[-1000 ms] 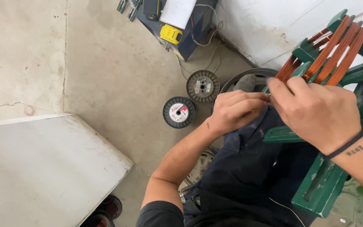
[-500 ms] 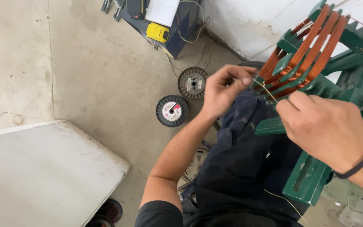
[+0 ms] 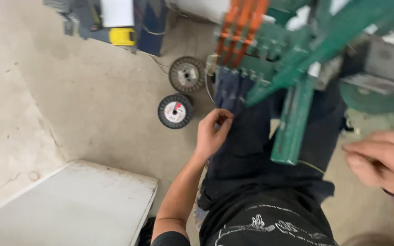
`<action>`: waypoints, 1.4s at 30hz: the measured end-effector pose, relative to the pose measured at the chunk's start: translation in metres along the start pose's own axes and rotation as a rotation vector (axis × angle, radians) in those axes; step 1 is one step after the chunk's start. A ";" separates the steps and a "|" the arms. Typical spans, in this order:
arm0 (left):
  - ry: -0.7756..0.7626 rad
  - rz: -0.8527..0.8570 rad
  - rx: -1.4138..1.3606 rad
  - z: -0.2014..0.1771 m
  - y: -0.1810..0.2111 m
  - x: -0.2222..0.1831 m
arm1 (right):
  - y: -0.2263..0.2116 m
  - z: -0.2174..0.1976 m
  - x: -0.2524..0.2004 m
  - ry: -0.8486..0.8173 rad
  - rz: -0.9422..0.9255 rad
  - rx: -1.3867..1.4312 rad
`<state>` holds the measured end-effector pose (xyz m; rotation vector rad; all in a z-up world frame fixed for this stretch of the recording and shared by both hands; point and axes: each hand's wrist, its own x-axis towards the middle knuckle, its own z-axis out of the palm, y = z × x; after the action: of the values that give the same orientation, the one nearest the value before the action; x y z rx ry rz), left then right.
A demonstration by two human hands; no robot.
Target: Winding copper wire onto a coil frame and stripping wire ends using pliers
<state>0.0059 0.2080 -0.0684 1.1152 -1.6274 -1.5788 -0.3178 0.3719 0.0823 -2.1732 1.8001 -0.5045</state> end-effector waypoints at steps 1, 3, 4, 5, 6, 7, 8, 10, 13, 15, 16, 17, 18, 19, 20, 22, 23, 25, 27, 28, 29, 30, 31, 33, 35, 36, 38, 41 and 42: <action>-0.135 -0.023 0.021 0.011 0.005 -0.019 | -0.021 0.005 0.001 0.241 0.029 0.069; -0.324 0.112 0.119 0.039 0.001 -0.041 | -0.009 0.042 -0.053 0.173 0.109 -0.087; -0.419 0.273 0.222 0.054 -0.001 -0.046 | 0.004 0.058 -0.074 0.094 0.100 -0.218; -0.465 0.282 0.204 0.066 0.009 -0.038 | 0.005 0.070 -0.095 0.096 0.146 -0.236; -0.620 0.324 0.205 0.077 0.019 -0.036 | 0.003 0.083 -0.117 0.026 0.312 -0.214; -0.774 0.368 0.201 0.087 0.028 -0.035 | 0.000 0.097 -0.139 -0.041 0.477 -0.189; -0.806 0.367 0.197 0.096 0.024 -0.039 | -0.006 0.108 -0.150 -0.037 0.509 -0.187; -0.789 0.365 0.465 0.114 0.016 -0.042 | -0.014 0.127 -0.167 0.069 0.549 -0.042; -0.856 0.284 0.588 0.136 0.030 -0.027 | -0.008 0.146 -0.187 0.169 0.644 -0.020; -0.838 0.286 0.584 0.141 0.044 -0.018 | -0.003 0.147 -0.183 0.181 0.653 -0.027; -0.811 0.298 0.567 0.144 0.051 -0.011 | 0.002 0.146 -0.180 0.190 0.655 -0.050; -0.814 0.300 0.581 0.146 0.055 -0.008 | 0.003 0.139 -0.176 0.200 0.655 -0.041; -0.802 0.280 0.577 0.145 0.059 -0.007 | 0.003 0.132 -0.172 0.145 0.588 -0.045; -0.789 0.260 0.573 0.144 0.062 -0.004 | 0.003 0.126 -0.166 0.091 0.520 -0.050; -0.783 0.255 0.585 0.144 0.058 -0.004 | 0.004 0.129 -0.170 0.095 0.513 -0.039; -0.792 0.148 0.416 0.143 0.049 -0.004 | 0.004 0.138 -0.176 0.090 0.458 -0.181; -0.789 0.139 0.427 0.142 0.034 -0.005 | 0.007 0.139 -0.171 0.092 0.454 -0.167; -0.817 -0.158 -0.043 0.140 0.003 -0.007 | 0.016 0.141 -0.159 0.120 0.487 -0.025; -0.792 -0.245 -0.169 0.137 -0.008 -0.005 | 0.026 0.146 -0.148 0.260 0.559 0.256; -0.772 -0.315 -0.304 0.134 -0.014 -0.004 | 0.032 0.148 -0.140 0.399 0.635 0.524; -0.745 -0.317 -0.300 0.136 -0.015 -0.003 | 0.033 0.151 -0.128 0.385 0.615 0.540; -0.747 -0.339 -0.333 0.137 -0.017 -0.003 | 0.034 0.154 -0.115 0.506 0.622 0.646; -0.750 -0.360 -0.366 0.138 -0.018 -0.003 | 0.033 0.156 -0.102 0.625 0.632 0.755; -0.701 -0.291 -0.437 0.145 -0.026 -0.003 | 0.026 0.174 -0.071 0.629 0.629 0.852; -0.666 -0.224 -0.507 0.152 -0.024 -0.003 | 0.014 0.186 -0.048 0.635 0.639 0.945; -0.559 -0.214 -0.551 0.157 -0.018 -0.002 | 0.009 0.190 -0.041 0.610 0.611 0.934; -0.445 -0.201 -0.596 0.163 -0.019 0.002 | 0.003 0.196 -0.033 0.580 0.577 0.924; -0.226 -0.248 -0.709 0.168 -0.039 0.010 | 0.005 0.203 -0.034 0.534 0.529 0.852; -0.234 -0.222 -0.758 0.170 -0.046 0.012 | 0.007 0.207 -0.036 0.528 0.533 0.861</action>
<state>-0.1411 0.2816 -0.1338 0.7235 -0.8823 -2.2645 -0.2408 0.4036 -0.1105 -0.9914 1.7856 -1.4610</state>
